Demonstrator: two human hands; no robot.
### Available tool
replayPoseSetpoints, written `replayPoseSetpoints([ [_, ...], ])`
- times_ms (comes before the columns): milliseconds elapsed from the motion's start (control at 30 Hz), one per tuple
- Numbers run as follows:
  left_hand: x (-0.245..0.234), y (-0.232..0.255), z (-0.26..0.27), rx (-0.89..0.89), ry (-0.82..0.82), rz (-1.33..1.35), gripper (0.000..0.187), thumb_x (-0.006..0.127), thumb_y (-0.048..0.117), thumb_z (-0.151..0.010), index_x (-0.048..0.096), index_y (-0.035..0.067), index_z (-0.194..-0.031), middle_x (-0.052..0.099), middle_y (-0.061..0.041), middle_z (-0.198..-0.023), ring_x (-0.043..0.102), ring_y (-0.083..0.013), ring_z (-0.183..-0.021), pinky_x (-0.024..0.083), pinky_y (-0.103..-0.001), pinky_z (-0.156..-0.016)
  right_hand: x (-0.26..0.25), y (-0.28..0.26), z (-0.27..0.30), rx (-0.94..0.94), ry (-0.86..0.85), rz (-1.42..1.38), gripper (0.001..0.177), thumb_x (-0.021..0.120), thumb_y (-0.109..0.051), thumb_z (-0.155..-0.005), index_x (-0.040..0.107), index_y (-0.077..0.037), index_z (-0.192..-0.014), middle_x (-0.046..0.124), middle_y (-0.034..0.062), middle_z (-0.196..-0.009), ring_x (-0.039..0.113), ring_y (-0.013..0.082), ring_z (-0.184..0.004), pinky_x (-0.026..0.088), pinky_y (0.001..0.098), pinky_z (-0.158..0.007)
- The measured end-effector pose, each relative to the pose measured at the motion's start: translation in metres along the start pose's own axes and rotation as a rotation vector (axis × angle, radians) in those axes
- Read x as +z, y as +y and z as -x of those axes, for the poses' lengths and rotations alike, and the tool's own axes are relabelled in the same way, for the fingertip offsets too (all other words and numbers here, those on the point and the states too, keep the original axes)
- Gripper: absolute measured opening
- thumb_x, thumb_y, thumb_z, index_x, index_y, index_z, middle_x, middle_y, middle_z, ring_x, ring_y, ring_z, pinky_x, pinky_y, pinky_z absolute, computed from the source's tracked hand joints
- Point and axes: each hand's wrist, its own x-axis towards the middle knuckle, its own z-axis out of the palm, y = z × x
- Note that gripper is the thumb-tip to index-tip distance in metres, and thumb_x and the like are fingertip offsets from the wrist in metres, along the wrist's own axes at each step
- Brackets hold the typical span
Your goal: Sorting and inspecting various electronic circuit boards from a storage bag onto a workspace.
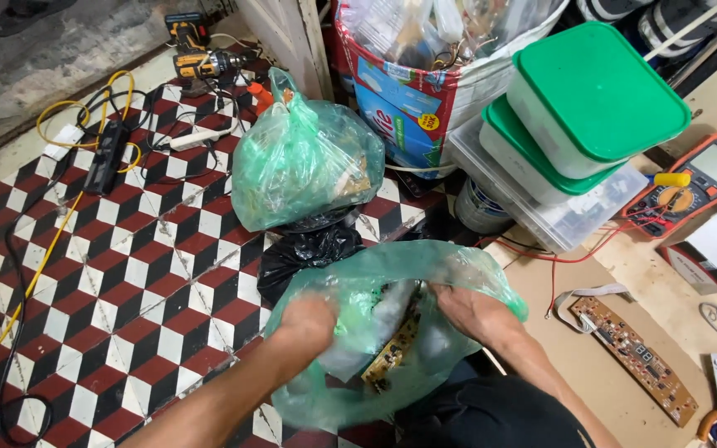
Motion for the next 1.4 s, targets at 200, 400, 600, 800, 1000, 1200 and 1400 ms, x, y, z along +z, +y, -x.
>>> replayPoseSetpoints([
  [200, -0.055, 0.043, -0.017, -0.442, 0.165, 0.003, 0.049, 0.034, 0.021, -0.119, 0.073, 0.010, -0.146, 0.076, -0.003, -0.147, 0.061, -0.0236, -0.150, 0.044, -0.040, -0.132, -0.006, -0.014, -0.006, 0.623, -0.133, -2.021, 0.044, 0.028, -0.040, -0.120, 0.059, -0.012, -0.106, 0.055, 0.0007, -0.086, 0.050, 0.0156, -0.068, 0.045, 0.0362, -0.065],
  [400, -0.071, 0.019, -0.077, -0.143, 0.237, 0.341, 0.059, 0.040, 0.030, -0.109, 0.080, -0.002, -0.139, 0.082, -0.023, -0.132, 0.074, -0.0380, -0.131, 0.062, -0.050, -0.111, -0.023, 0.024, 0.010, 0.947, -0.158, -2.709, 0.054, 0.045, -0.046, -0.108, 0.071, -0.003, -0.128, 0.084, 0.0058, -0.115, 0.077, 0.0178, -0.105, 0.059, 0.0278, -0.099],
  [600, -0.180, 0.036, 0.020, -0.103, 0.737, 1.151, 0.052, 0.040, 0.055, -0.113, 0.077, 0.019, -0.121, 0.079, -0.011, -0.113, 0.079, -0.0341, -0.113, 0.063, -0.049, -0.104, -0.034, 0.035, 0.002, 0.667, -0.594, -2.698, 0.053, 0.054, -0.050, -0.105, 0.064, -0.040, -0.156, 0.079, -0.0035, -0.144, 0.072, 0.0218, -0.139, 0.057, 0.0396, -0.118],
  [800, -0.143, 0.032, 0.041, -0.087, 0.493, 0.557, 0.062, 0.045, 0.023, -0.113, 0.035, 0.009, -0.173, 0.059, -0.033, -0.154, 0.050, -0.0524, -0.151, 0.045, -0.068, -0.119, -0.039, 0.070, 0.000, 0.397, -0.562, -2.598, 0.054, 0.054, -0.034, -0.105, 0.063, -0.027, -0.158, 0.077, 0.0097, -0.146, 0.072, 0.0346, -0.137, 0.056, 0.0507, -0.119],
  [1000, -0.076, 0.067, 0.073, 0.349, 1.160, 0.425, 0.022, 0.061, -0.004, -0.093, 0.072, 0.002, -0.111, 0.066, -0.006, -0.095, 0.057, -0.0164, -0.075, 0.055, -0.029, -0.061, -0.043, 0.061, -0.031, 0.607, 0.051, -2.597, 0.034, 0.059, -0.006, -0.094, 0.073, -0.015, -0.124, 0.082, 0.0081, -0.122, 0.080, 0.0320, -0.103, 0.064, 0.0459, -0.097],
  [1200, -0.071, 0.009, 0.018, 0.053, 0.202, 0.421, 0.051, 0.049, 0.004, -0.106, 0.056, 0.018, -0.155, 0.056, -0.010, -0.160, 0.055, -0.0320, -0.144, 0.044, -0.049, -0.128, -0.055, -0.034, -0.064, 0.216, -0.150, -2.250, 0.027, 0.053, -0.031, -0.107, 0.069, -0.016, -0.122, 0.077, 0.0120, -0.085, 0.072, 0.0416, -0.074, 0.057, 0.0510, -0.070],
  [1400, -0.060, -0.013, -0.041, 0.151, 0.291, 0.281, 0.063, 0.055, 0.015, -0.100, 0.050, 0.011, -0.162, 0.052, -0.016, -0.168, 0.047, -0.0375, -0.153, 0.042, -0.056, -0.121, -0.069, -0.134, -0.087, 0.081, -0.380, -2.464, 0.026, 0.055, -0.022, -0.113, 0.078, -0.023, -0.124, 0.077, -0.0062, -0.117, 0.069, 0.0101, -0.098, 0.059, 0.0271, -0.096],
])
